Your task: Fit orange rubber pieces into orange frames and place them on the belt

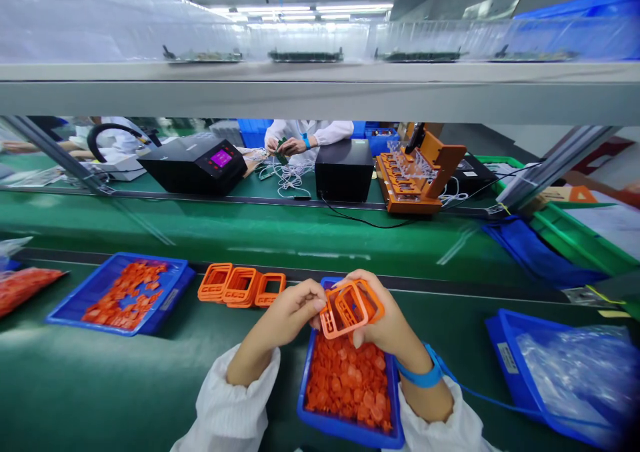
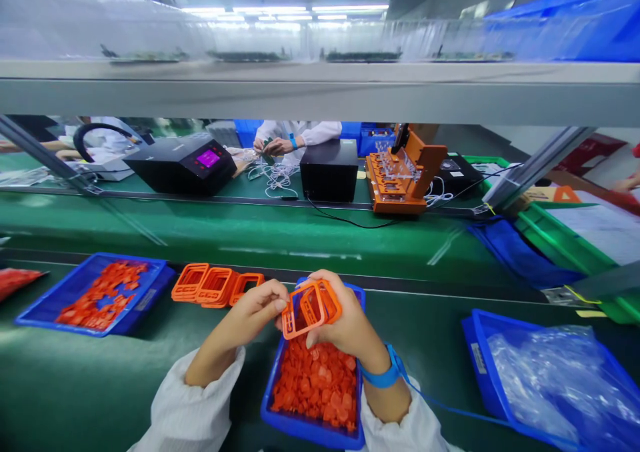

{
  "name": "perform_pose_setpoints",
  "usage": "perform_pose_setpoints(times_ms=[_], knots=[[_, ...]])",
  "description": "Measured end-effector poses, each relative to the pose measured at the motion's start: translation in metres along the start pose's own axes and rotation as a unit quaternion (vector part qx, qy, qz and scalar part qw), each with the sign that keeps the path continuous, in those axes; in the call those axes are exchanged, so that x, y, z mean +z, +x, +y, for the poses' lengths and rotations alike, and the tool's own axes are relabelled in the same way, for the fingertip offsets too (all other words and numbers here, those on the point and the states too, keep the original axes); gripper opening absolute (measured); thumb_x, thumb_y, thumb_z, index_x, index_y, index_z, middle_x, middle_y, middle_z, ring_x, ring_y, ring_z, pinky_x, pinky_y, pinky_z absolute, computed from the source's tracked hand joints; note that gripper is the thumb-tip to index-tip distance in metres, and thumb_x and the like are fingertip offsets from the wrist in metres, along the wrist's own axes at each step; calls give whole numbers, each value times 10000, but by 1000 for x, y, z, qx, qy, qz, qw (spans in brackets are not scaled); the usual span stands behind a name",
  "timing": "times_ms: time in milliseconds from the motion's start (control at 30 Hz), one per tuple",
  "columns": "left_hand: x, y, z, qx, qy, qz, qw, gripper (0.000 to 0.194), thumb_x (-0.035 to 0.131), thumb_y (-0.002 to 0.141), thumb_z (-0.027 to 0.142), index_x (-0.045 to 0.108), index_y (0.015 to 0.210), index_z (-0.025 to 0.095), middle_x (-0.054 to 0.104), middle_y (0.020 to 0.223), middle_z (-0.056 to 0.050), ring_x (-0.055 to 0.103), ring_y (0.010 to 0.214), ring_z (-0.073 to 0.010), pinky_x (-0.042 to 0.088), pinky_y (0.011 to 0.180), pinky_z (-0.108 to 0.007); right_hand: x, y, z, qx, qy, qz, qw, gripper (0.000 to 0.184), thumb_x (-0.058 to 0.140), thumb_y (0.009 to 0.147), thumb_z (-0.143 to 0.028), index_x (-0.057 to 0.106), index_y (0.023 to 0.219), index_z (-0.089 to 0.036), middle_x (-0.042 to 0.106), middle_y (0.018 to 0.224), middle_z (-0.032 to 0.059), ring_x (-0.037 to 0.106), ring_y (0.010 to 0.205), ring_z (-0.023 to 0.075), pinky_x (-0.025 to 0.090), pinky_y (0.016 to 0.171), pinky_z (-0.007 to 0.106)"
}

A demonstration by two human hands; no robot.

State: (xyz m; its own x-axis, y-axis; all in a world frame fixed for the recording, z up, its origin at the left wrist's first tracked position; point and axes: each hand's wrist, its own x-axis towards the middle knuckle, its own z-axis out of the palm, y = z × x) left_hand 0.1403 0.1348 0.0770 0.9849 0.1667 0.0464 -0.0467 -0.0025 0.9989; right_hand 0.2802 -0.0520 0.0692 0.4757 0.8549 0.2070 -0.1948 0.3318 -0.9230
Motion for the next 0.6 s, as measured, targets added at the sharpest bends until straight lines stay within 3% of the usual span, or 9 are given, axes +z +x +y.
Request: perform_pose_setpoints(times_ms=[167,300,433,600], knots=[[-4,-4,1,-32,37,-52,997,415,579,1067,592,518,1072,181,659,809,-4,659,674,-126,507,652,-238,-2,-1,-2,34,14,-31,999,964,1098,549,-465,588,1343,-267,705,1268,99,741,1070,253,607,923,335],[-3,-2,1,-59,8,-71,996,492,607,1036,643,490,1170,185,663,843,0,675,696,-136,534,676,-260,-3,0,-1,50,32,-38,998,976,1102,545,-465,577,1345,-270,694,1235,73,731,1035,231,589,893,300],[0,3,1,-92,0,-77,993,556,617,1001,705,574,1032,151,631,772,-4,600,643,-114,496,646,-250,-2,1,1,48,31,-44,997,956,1097,571,-455,571,1349,-277,681,1282,86,715,1072,239,576,909,312],[3,5,0,-85,30,-60,994,572,559,1022,722,573,953,155,619,771,-13,585,649,-117,477,628,-249,-3,1,2,55,35,-37,997,959,1093,589,-444,553,1364,-281,681,1247,78,721,1032,244,588,894,334]])
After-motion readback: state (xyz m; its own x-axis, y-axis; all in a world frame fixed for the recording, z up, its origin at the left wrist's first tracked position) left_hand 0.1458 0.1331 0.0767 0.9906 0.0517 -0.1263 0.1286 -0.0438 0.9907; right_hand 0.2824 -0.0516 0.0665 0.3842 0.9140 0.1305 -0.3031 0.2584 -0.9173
